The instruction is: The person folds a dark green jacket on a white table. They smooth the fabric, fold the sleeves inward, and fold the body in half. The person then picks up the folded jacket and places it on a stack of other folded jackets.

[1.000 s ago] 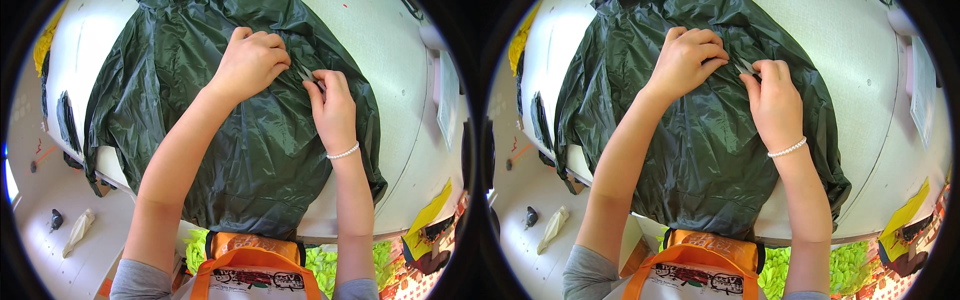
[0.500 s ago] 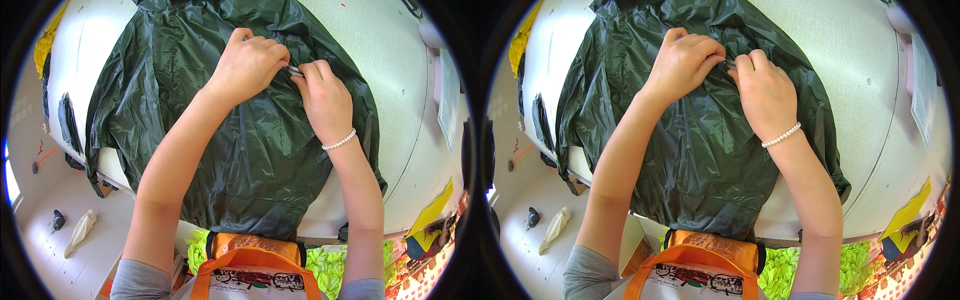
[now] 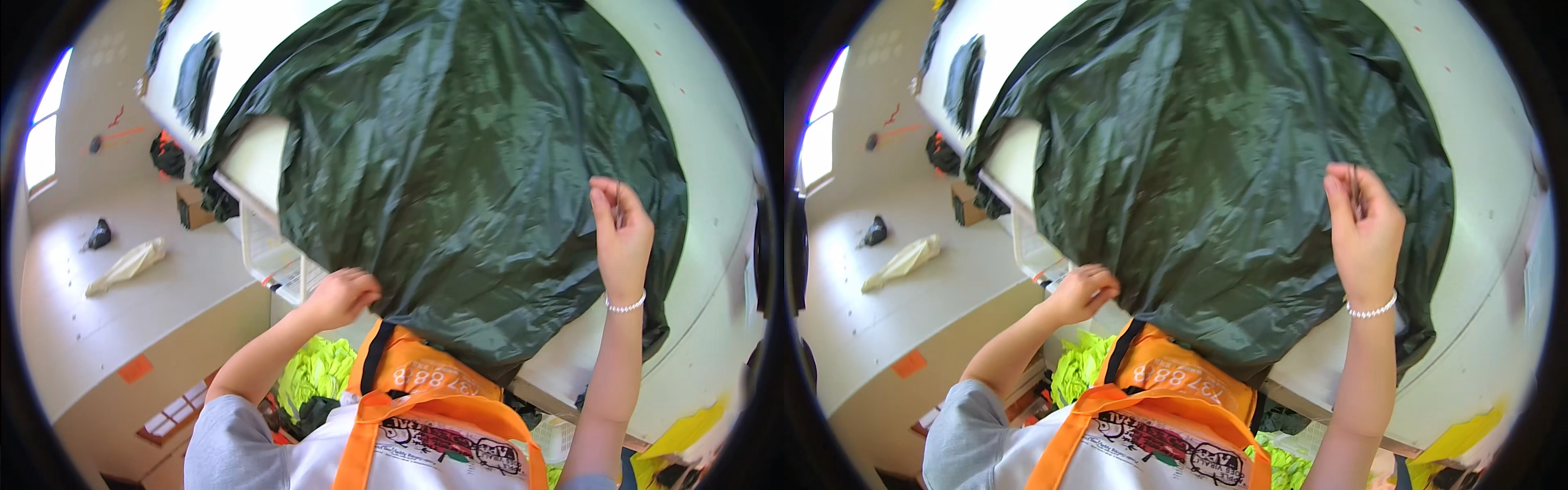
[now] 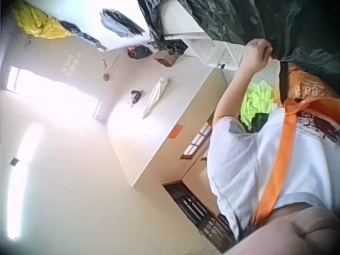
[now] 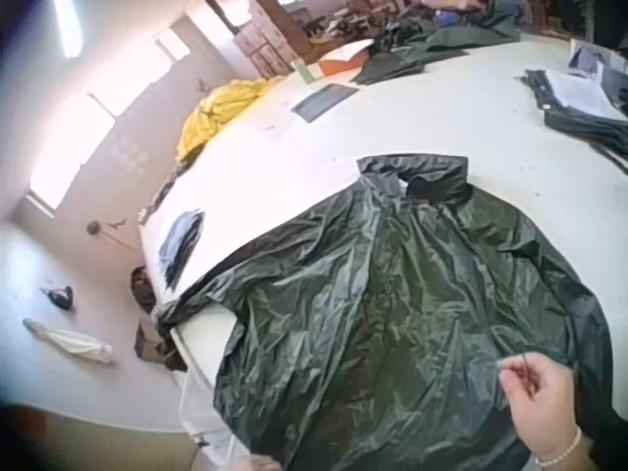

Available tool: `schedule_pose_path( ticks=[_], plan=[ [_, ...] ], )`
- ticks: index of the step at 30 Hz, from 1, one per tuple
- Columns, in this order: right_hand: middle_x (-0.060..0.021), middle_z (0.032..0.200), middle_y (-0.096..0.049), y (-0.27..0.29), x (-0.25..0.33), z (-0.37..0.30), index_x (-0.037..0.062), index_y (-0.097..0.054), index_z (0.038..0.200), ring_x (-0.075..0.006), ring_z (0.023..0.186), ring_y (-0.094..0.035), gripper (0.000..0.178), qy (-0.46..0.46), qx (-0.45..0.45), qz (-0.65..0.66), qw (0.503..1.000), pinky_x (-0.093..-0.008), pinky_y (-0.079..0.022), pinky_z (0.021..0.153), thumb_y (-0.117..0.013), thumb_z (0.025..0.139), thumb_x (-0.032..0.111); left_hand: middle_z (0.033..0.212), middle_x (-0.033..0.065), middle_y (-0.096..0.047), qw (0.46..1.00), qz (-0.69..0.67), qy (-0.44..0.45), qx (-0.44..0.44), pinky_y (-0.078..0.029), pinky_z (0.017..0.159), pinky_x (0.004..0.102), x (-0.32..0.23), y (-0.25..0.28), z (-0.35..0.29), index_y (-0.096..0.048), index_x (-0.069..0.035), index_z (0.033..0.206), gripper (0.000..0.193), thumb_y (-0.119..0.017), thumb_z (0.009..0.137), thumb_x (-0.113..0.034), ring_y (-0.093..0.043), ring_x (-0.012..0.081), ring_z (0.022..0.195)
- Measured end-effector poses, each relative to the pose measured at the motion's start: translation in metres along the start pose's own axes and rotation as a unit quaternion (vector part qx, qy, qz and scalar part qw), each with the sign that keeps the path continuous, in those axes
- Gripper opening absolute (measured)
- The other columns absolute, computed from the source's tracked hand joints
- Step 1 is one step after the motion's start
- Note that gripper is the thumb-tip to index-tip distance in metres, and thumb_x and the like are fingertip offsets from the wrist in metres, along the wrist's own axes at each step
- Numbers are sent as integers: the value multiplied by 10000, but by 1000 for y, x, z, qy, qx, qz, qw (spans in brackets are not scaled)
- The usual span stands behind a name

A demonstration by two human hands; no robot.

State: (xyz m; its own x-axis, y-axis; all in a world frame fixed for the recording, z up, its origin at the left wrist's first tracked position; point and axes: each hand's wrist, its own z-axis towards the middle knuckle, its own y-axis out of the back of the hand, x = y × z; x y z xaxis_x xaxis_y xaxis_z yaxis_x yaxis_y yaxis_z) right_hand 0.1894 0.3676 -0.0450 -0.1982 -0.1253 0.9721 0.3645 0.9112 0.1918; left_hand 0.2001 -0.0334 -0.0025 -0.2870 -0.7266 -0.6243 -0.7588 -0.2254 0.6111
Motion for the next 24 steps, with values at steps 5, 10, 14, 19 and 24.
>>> schedule_pose_path(
  ticks=[5,10,14,19,24],
  plan=[
    [-76,850,-673,-95,21,-101,-5,-641,1073,-82,596,-549,293,-173,162,35,971,-230,-475,579,-500,983,236,960,123,-648,823,271,475,156,-475,780,443,117,9,-180,-609,-39,939,238,-592,869,-265,-605,323,915],
    [-153,1432,-384,-184,-3,-176,71,-480,1327,-344,1317,-348,437,49,143,-385,910,-511,-282,1065,-546,896,103,1377,153,-459,923,236,143,-268,-333,1041,442,164,45,-127,-479,-87,1312,520,-622,855,-289,-425,333,1266],
    [-66,1501,-321,-191,-25,-192,155,-431,1388,-297,1396,-262,544,56,90,-513,852,-565,-181,1107,-518,868,23,1463,115,-374,928,273,-11,-252,-246,1090,467,165,71,-36,-402,-96,1391,654,-669,828,-296,-343,306,1343],
    [-18,1499,-334,-184,-32,-191,227,-427,1399,-233,1392,-286,511,4,-22,-546,837,-522,-217,1108,-491,921,57,1411,110,-434,929,141,-19,-341,-286,1079,451,192,63,8,-421,-51,1328,777,-771,717,-380,-414,294,1286],
    [7,1514,-303,-188,-44,-196,270,-352,1438,-230,1394,-280,513,-50,-83,-618,780,-544,-261,1087,-474,959,135,1383,14,-480,920,221,-45,-319,-270,1082,489,243,98,0,-491,-91,1254,593,-702,780,-377,-482,206,1222]
  ],
)
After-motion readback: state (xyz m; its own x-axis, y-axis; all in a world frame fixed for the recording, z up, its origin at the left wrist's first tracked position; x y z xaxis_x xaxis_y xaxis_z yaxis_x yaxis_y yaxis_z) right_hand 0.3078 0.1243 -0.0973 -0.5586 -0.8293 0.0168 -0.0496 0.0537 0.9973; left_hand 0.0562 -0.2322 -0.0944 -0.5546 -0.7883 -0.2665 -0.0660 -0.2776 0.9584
